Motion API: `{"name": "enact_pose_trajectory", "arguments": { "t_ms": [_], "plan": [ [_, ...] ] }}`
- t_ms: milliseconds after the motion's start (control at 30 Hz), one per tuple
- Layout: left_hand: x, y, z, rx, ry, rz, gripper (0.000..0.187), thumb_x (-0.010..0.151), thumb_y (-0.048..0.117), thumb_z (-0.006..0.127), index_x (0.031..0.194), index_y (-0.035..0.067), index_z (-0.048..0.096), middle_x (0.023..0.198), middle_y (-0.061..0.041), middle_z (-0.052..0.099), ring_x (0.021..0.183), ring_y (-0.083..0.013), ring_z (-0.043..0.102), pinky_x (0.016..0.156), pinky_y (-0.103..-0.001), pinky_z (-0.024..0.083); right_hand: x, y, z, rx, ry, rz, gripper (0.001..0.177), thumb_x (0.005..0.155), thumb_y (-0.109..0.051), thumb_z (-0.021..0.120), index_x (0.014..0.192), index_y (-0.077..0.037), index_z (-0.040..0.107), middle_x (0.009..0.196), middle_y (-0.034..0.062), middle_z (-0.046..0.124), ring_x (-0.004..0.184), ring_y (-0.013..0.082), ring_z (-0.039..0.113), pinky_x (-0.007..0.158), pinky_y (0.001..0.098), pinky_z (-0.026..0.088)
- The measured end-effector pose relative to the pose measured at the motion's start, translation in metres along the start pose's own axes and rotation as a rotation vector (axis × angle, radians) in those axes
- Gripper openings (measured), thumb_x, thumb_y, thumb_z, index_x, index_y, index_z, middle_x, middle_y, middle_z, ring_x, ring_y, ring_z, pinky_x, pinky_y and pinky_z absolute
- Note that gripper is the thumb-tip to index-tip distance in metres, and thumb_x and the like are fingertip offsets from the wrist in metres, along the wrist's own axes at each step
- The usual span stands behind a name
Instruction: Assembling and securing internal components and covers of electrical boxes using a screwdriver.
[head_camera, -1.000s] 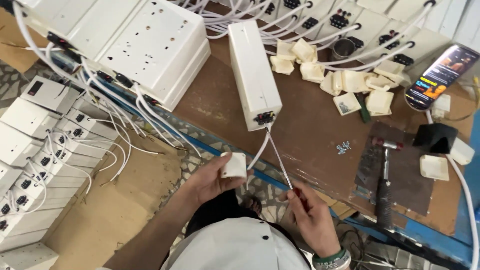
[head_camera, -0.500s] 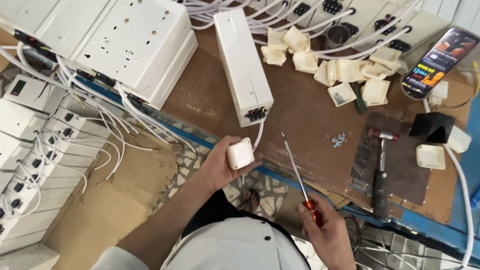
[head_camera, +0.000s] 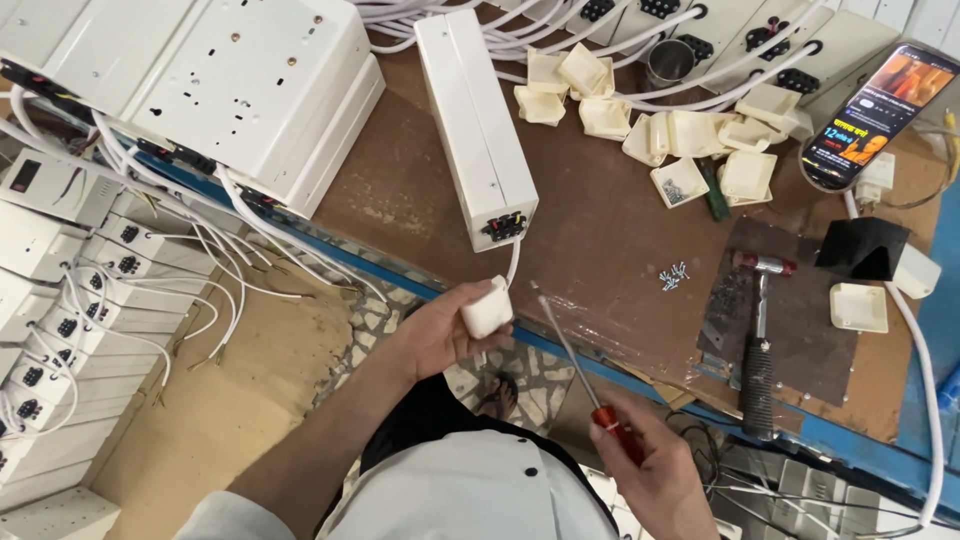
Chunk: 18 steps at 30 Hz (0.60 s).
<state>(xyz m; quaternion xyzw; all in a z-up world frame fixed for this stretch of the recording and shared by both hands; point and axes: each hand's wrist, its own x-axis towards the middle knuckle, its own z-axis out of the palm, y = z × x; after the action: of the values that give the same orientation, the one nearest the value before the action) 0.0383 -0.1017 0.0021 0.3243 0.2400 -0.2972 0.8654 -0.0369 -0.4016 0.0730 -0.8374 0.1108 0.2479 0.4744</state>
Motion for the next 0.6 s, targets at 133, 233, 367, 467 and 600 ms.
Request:
{"name": "enact_pose_trajectory", "arguments": {
  "t_ms": [133,233,367,467,600],
  "plan": [
    [0.004,-0.003,0.000,0.014,0.165,0.081,0.050,0.091,0.031,0.073,0.129,0.001,0.062,0.112,-0.014,0.071,0.096,-0.0223,0.073,0.077,-0.030,0.064,0.001,0.009,0.002,-0.013,-0.043,0.013,0.047,0.088,-0.015,0.077,0.134,-0.009,0.068,0.084,0.0079,0.077,0.062,0.0114,0.063,0.054,0.0295,0.054],
    [0.011,-0.009,-0.004,0.034,0.191,0.105,0.051,0.089,0.030,0.075,0.128,-0.002,0.064,0.113,-0.013,0.072,0.097,-0.0209,0.073,0.077,-0.028,0.064,0.000,0.008,0.002,-0.050,-0.049,0.022,0.048,0.088,-0.017,0.078,0.135,-0.011,0.069,0.085,0.0087,0.079,0.064,0.0118,0.067,0.056,0.0291,0.056],
    [0.013,-0.012,-0.005,0.065,0.181,0.136,0.053,0.087,0.029,0.078,0.126,-0.005,0.064,0.114,-0.012,0.071,0.097,-0.0187,0.072,0.079,-0.027,0.063,0.000,0.007,0.003,-0.070,-0.055,-0.026,0.049,0.086,-0.018,0.076,0.135,-0.012,0.070,0.090,0.0065,0.080,0.068,0.0111,0.073,0.059,0.0277,0.060],
    [0.016,-0.011,-0.004,0.054,0.183,0.145,0.054,0.086,0.029,0.079,0.126,-0.005,0.064,0.113,-0.012,0.071,0.097,-0.0188,0.072,0.080,-0.027,0.064,0.001,0.006,0.003,-0.047,-0.060,-0.041,0.050,0.084,-0.016,0.075,0.134,-0.011,0.070,0.089,0.0073,0.081,0.070,0.0109,0.074,0.061,0.0276,0.062],
    [0.017,-0.009,-0.001,0.067,0.214,0.149,0.056,0.086,0.029,0.079,0.127,-0.006,0.063,0.115,-0.013,0.071,0.097,-0.0183,0.072,0.081,-0.026,0.064,-0.002,-0.006,0.003,-0.084,-0.066,0.019,0.049,0.087,-0.019,0.077,0.135,-0.012,0.070,0.089,0.0096,0.080,0.070,0.0131,0.072,0.062,0.0303,0.060]
  ]
}}
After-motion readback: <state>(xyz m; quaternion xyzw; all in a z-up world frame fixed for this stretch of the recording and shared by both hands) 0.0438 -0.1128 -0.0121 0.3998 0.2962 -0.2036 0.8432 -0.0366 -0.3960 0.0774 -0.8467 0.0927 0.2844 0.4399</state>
